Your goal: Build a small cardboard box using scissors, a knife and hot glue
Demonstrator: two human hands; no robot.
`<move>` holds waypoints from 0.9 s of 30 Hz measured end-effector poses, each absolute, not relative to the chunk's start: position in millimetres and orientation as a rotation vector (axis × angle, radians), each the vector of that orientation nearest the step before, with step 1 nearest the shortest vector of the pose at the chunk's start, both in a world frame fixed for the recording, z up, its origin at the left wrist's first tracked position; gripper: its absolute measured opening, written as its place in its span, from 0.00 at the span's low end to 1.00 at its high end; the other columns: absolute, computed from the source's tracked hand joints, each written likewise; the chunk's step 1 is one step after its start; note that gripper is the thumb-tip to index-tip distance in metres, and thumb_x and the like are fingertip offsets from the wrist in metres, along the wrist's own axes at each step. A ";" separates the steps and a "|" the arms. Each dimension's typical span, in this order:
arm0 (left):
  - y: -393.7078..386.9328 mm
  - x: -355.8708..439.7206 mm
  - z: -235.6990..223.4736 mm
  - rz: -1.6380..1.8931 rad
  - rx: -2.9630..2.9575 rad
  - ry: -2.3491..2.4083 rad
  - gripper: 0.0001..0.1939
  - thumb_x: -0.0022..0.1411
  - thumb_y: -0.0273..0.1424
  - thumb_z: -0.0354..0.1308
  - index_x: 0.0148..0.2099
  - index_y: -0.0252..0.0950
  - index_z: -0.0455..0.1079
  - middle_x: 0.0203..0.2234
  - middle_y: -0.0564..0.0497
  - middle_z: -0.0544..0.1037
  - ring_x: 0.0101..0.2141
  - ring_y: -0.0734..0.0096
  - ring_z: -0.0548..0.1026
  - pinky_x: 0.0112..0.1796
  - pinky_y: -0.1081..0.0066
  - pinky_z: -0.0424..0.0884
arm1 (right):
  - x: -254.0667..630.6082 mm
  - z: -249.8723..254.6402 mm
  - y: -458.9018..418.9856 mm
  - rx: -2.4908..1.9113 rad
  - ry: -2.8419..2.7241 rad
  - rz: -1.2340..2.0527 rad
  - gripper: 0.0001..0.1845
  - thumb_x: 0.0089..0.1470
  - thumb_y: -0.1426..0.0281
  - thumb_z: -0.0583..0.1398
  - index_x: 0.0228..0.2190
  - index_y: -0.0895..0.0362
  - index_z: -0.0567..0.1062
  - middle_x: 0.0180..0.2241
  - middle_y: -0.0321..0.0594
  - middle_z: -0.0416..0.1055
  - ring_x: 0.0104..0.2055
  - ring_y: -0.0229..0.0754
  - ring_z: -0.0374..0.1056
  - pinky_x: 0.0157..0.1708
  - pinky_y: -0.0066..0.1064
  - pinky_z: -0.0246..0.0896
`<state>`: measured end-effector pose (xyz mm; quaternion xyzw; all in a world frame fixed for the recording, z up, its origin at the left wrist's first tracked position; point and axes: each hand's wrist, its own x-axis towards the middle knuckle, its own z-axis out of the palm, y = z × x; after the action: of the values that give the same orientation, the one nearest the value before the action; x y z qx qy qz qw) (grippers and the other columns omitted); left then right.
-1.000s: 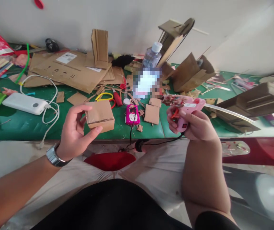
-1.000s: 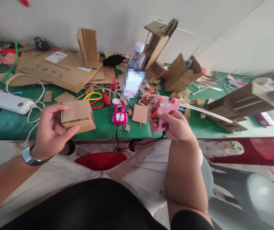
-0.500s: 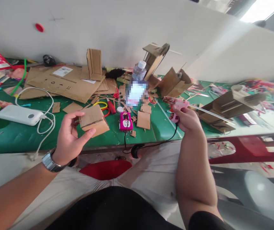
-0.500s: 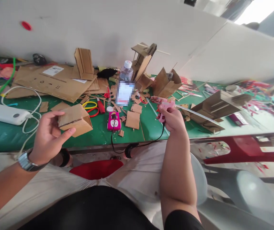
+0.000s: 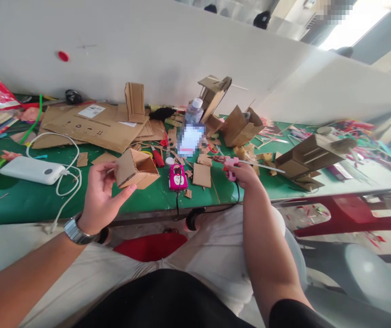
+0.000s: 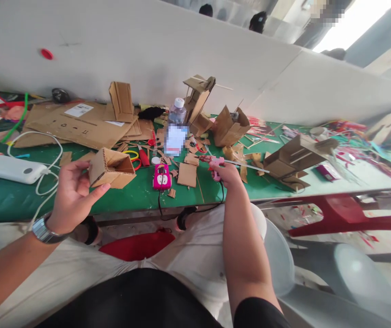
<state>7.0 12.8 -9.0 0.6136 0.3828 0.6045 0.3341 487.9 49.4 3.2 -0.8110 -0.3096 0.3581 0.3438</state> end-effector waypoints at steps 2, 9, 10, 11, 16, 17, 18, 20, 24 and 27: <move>12.8 6.7 -8.1 1.585 1.597 0.992 0.35 0.59 0.40 0.81 0.61 0.47 0.67 0.58 0.43 0.75 0.53 0.55 0.83 0.55 0.50 0.86 | 483.0 0.9 49.4 -2.157 -0.829 0.899 0.23 0.73 0.60 0.68 0.62 0.57 0.77 0.61 0.50 0.77 0.58 0.53 0.79 0.56 0.51 0.81; 11.0 7.7 -1.8 1.592 1.641 1.011 0.36 0.60 0.39 0.80 0.63 0.45 0.66 0.60 0.42 0.75 0.55 0.56 0.82 0.56 0.52 0.85 | 480.3 24.0 40.1 -2.369 -0.940 0.531 0.18 0.68 0.61 0.71 0.52 0.60 0.83 0.56 0.50 0.81 0.60 0.58 0.78 0.60 0.52 0.77; 10.5 7.8 -0.7 1.593 1.656 1.014 0.36 0.60 0.39 0.80 0.63 0.45 0.66 0.61 0.41 0.75 0.56 0.55 0.82 0.57 0.52 0.84 | 476.9 31.3 38.5 -2.366 -0.961 0.441 0.16 0.66 0.62 0.72 0.48 0.61 0.84 0.54 0.56 0.82 0.62 0.64 0.76 0.61 0.52 0.74; 10.0 7.7 0.5 1.592 1.672 1.020 0.35 0.61 0.39 0.79 0.64 0.45 0.66 0.62 0.40 0.74 0.57 0.54 0.81 0.58 0.51 0.84 | 470.3 38.7 36.9 -2.343 -0.994 0.359 0.14 0.65 0.64 0.72 0.45 0.62 0.85 0.52 0.61 0.82 0.64 0.68 0.74 0.62 0.53 0.72; 6.0 7.9 6.5 1.596 1.769 1.034 0.35 0.61 0.37 0.79 0.65 0.44 0.66 0.67 0.37 0.74 0.66 0.45 0.78 0.64 0.46 0.80 | 383.5 67.4 25.8 -1.980 -1.453 0.351 0.18 0.72 0.59 0.62 0.50 0.57 0.86 0.51 0.54 0.85 0.58 0.59 0.79 0.62 0.49 0.71; 5.1 8.2 7.5 1.596 1.794 1.028 0.35 0.62 0.36 0.79 0.65 0.43 0.66 0.67 0.36 0.74 0.68 0.44 0.77 0.65 0.44 0.79 | 360.7 71.4 22.3 -1.867 -1.595 0.436 0.16 0.70 0.57 0.64 0.49 0.53 0.87 0.52 0.47 0.86 0.57 0.54 0.80 0.62 0.44 0.72; 4.4 8.5 8.5 1.598 1.816 1.020 0.35 0.62 0.35 0.79 0.65 0.43 0.66 0.67 0.36 0.74 0.69 0.43 0.76 0.67 0.42 0.77 | 339.2 75.4 18.9 -1.700 -1.776 0.550 0.16 0.70 0.55 0.65 0.51 0.49 0.87 0.55 0.42 0.86 0.59 0.50 0.80 0.63 0.41 0.72; 3.5 9.0 10.1 1.600 1.848 1.009 0.34 0.63 0.34 0.78 0.64 0.43 0.66 0.67 0.35 0.74 0.70 0.43 0.75 0.68 0.41 0.76 | 305.6 83.9 14.2 -1.203 -2.159 0.777 0.27 0.73 0.53 0.63 0.64 0.53 0.81 0.64 0.51 0.81 0.66 0.55 0.76 0.66 0.48 0.70; 5.0 7.7 11.2 1.591 1.891 1.027 0.33 0.64 0.33 0.77 0.65 0.43 0.65 0.67 0.35 0.74 0.71 0.41 0.74 0.69 0.38 0.74 | 290.7 105.2 18.2 -1.107 -2.329 1.037 0.23 0.72 0.54 0.66 0.58 0.57 0.84 0.43 0.46 0.87 0.40 0.46 0.80 0.41 0.36 0.72; 8.7 4.4 8.7 1.589 1.890 1.079 0.35 0.63 0.35 0.78 0.65 0.42 0.65 0.67 0.35 0.74 0.70 0.41 0.75 0.68 0.38 0.76 | 313.4 125.2 23.3 -1.053 -2.260 1.280 0.20 0.71 0.53 0.67 0.38 0.55 0.88 0.30 0.38 0.82 0.30 0.39 0.73 0.31 0.31 0.64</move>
<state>4.4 8.7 8.7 0.6839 0.3903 0.5751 0.2218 313.4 23.3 125.2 -0.3705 -0.7947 0.4503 0.1686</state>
